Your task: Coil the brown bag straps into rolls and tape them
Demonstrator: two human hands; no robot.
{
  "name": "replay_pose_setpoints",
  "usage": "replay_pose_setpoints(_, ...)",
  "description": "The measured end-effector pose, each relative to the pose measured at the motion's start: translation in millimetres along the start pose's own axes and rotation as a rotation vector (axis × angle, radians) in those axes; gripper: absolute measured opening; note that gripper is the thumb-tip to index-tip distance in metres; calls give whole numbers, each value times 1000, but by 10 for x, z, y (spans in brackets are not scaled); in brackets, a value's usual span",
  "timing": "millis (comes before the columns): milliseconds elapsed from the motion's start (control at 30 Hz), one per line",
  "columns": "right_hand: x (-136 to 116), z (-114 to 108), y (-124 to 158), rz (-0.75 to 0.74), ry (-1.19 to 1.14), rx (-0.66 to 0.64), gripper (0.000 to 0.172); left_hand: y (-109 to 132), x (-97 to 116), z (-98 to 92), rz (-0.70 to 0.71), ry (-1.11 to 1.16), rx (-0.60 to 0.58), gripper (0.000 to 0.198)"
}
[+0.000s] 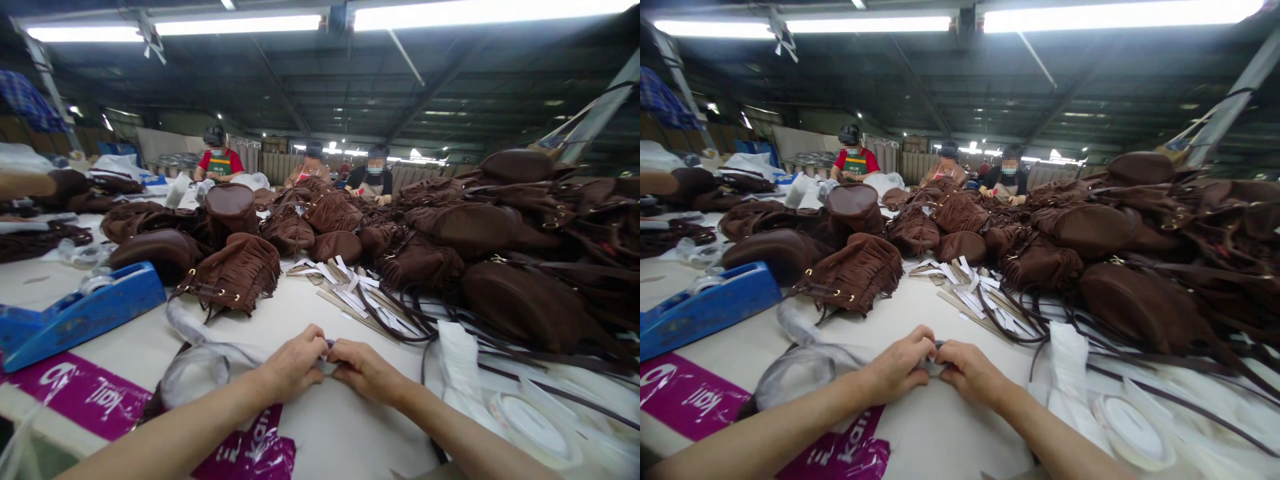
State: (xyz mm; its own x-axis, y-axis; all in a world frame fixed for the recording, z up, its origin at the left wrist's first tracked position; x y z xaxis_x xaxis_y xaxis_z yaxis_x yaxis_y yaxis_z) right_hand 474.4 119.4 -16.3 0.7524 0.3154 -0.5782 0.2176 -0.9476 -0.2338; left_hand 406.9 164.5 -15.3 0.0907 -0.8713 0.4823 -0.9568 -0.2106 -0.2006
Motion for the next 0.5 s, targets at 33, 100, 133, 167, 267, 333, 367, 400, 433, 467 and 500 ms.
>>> replay_pose_setpoints(33,-14,1,4,-41,17,-17,20,2,4,-4,56,-39,-39,27)
replay_pose_setpoints(100,-29,17,16,-102,70,-56,23,-1,24,39,142,-123,-115,22)
replay_pose_setpoints(133,-33,27,22,-120,107,-72,26,-10,34,80,156,-162,-140,17)
replay_pose_setpoints(167,-35,38,25,-124,150,-86,28,-28,37,123,137,-191,-143,13)
replay_pose_setpoints(267,-26,45,20,-48,228,-89,26,-88,-2,213,-84,-206,-36,7)
replay_pose_setpoints(333,5,6,16,57,219,-37,17,-79,-27,250,-237,-180,51,10)
replay_pose_setpoints(367,17,-14,17,96,202,-13,12,-66,-26,266,-277,-160,70,11)
replay_pose_setpoints(400,20,-22,17,110,182,-3,11,-54,-16,279,-282,-136,69,12)
replay_pose_setpoints(433,15,-20,16,101,160,-10,11,-44,3,279,-254,-108,52,13)
replay_pose_setpoints(467,4,-13,15,73,137,-28,13,-34,24,259,-205,-77,32,15)
replay_pose_setpoints(500,-6,-8,16,37,115,-49,15,-21,39,218,-145,-48,13,19)
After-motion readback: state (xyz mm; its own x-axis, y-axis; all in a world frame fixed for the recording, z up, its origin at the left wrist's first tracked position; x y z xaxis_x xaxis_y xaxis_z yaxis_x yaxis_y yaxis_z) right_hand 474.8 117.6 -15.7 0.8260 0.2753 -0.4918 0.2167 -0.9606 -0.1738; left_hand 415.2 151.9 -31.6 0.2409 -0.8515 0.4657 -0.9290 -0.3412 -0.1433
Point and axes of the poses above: each hand's wrist, its own y-axis away from the middle knuckle, its own z-axis out of the palm, x = y × z, the point moved 9 cm from there along -y, towards the middle knuckle, and after that the axes turned 1 degree about -z, right-handed, at the moved point
